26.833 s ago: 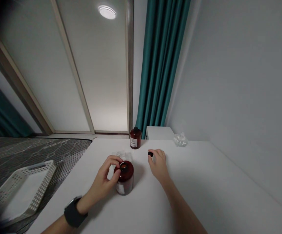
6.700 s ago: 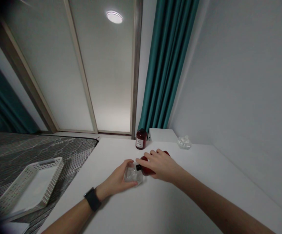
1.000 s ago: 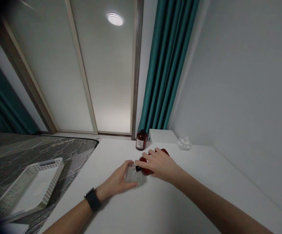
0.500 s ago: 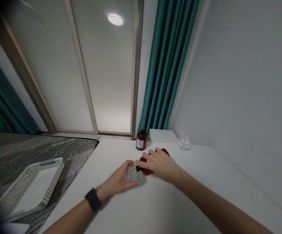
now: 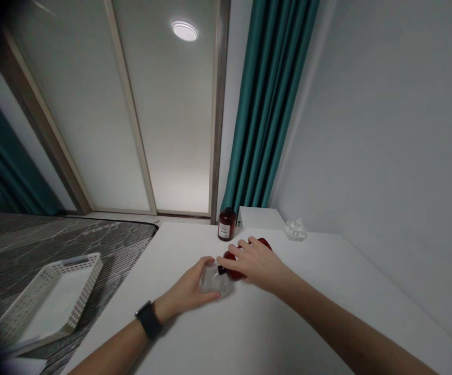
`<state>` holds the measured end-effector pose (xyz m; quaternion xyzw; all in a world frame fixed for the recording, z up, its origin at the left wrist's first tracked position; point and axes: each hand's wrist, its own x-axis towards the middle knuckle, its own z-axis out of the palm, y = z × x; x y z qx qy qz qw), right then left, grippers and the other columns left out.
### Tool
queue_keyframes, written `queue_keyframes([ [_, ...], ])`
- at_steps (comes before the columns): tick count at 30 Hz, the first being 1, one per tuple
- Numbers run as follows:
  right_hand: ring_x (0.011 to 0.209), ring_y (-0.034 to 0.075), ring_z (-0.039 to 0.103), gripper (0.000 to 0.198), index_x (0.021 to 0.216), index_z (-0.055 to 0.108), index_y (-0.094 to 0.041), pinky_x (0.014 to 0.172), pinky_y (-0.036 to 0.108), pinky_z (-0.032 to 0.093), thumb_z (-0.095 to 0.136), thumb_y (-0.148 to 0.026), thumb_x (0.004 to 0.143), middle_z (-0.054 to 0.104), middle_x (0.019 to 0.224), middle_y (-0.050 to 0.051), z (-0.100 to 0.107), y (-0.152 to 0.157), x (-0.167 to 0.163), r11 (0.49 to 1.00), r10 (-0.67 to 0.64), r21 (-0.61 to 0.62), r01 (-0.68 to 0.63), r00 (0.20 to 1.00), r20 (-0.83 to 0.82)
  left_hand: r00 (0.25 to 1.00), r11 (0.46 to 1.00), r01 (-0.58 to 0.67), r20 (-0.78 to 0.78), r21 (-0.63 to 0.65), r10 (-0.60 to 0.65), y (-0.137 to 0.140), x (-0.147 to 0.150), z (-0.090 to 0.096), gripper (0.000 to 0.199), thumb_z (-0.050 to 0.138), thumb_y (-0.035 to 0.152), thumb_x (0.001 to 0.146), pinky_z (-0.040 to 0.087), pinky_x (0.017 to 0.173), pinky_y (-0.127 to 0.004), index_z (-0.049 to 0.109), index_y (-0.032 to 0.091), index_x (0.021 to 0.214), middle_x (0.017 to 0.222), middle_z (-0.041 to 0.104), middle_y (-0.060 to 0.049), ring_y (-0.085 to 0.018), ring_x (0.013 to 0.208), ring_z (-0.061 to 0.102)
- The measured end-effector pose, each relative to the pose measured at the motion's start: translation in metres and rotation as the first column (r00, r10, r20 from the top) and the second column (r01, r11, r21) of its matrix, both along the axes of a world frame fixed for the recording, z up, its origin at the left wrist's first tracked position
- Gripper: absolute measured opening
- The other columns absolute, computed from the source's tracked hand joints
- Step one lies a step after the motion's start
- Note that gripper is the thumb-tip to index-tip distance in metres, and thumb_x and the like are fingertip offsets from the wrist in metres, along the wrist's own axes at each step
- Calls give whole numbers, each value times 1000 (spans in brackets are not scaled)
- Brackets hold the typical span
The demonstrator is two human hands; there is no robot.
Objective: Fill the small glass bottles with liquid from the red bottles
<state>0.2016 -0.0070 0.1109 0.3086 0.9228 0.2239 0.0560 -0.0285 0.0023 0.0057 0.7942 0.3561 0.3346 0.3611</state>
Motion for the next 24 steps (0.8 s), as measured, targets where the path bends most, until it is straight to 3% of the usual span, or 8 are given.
queue_keyframes([
  [24, 97, 26, 60, 63, 136, 45, -29, 78, 37, 39, 76, -28, 81, 63, 116, 7, 1, 0, 0, 1000, 11, 25, -12, 1000, 17, 1000, 1000, 8, -9, -3, -8, 0, 0, 1, 69, 81, 31, 71, 48, 97, -43, 44, 19, 128, 126, 60, -12, -28, 112, 61],
])
